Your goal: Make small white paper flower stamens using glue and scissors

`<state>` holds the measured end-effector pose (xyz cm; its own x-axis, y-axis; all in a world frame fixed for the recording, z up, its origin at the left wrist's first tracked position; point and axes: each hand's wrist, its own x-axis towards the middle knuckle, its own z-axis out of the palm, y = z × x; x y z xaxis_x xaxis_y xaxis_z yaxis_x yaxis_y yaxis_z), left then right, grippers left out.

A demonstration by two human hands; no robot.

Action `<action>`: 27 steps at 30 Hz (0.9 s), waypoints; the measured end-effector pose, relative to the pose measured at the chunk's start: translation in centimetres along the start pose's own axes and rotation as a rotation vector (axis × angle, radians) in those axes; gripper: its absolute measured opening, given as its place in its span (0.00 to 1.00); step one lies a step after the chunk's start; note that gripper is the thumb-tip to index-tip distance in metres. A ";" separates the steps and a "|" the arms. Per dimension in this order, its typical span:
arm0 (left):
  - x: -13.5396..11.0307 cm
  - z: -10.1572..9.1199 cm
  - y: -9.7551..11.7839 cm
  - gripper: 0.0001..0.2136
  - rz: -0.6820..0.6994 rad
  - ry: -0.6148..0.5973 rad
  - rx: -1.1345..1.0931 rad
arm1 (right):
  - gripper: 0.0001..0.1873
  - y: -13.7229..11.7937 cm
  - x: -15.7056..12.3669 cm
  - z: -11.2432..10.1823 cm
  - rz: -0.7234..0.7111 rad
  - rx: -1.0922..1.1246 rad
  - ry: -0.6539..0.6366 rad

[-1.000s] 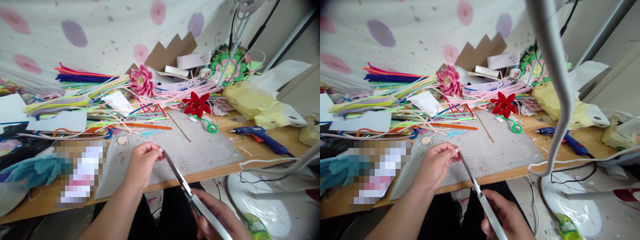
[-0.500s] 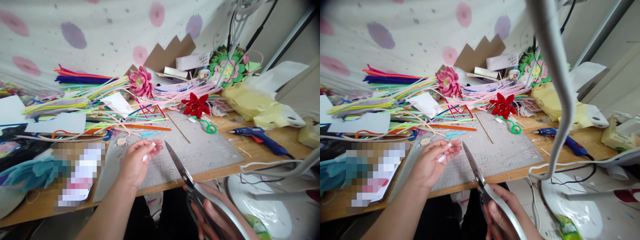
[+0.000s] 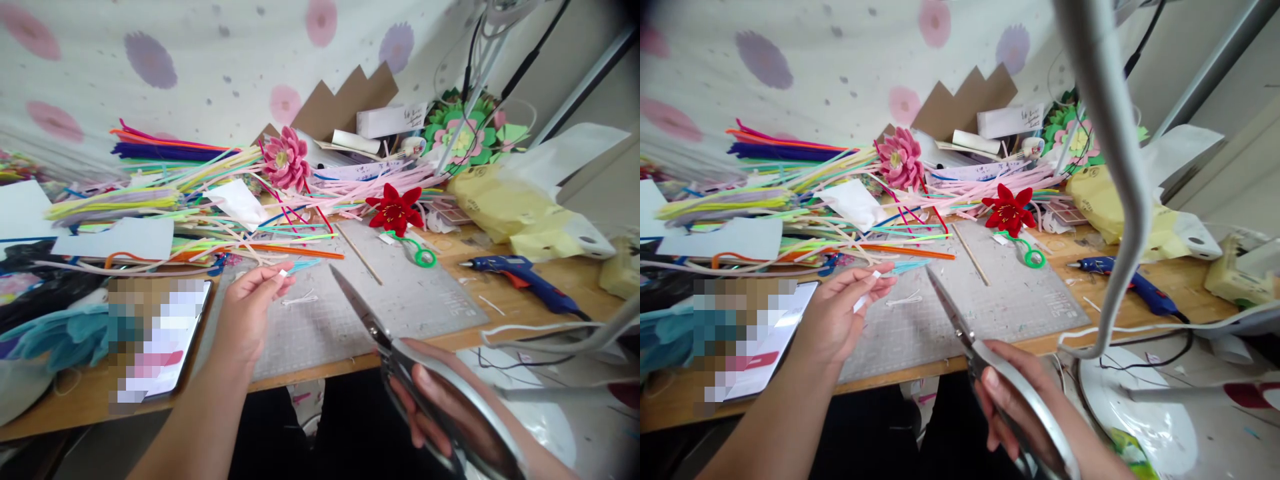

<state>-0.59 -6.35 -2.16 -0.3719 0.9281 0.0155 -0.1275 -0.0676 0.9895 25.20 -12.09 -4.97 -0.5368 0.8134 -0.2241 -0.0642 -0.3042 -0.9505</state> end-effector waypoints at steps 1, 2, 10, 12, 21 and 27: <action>0.0 -0.1 0.0 0.06 0.000 0.014 -0.004 | 0.23 0.2 0.1 0.7 0.024 0.030 -0.010; 0.0 -0.2 0.0 0.06 -0.005 0.026 -0.002 | 0.23 0.4 0.3 1.4 0.041 0.065 -0.019; -1.0 -1.4 -0.5 0.08 0.022 -0.164 0.309 | 0.28 2.1 1.0 2.8 0.147 0.284 -0.052; -1.5 -1.4 -0.6 0.07 0.095 -0.277 0.475 | 0.28 2.0 0.7 2.4 0.154 0.255 -0.023; -1.3 -1.3 -0.6 0.07 0.448 -0.507 1.035 | 0.20 0.0 -0.6 -1.3 0.035 -0.028 0.206; -1.1 2.7 -0.5 0.07 0.443 -0.502 0.909 | 0.19 0.0 -0.7 -2.8 0.026 -0.018 0.258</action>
<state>2.36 -6.32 -2.30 0.2195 0.9446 0.2441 0.7165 -0.3258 0.6168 27.92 -11.31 -5.40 -0.3052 0.9058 -0.2939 -0.0370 -0.3197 -0.9468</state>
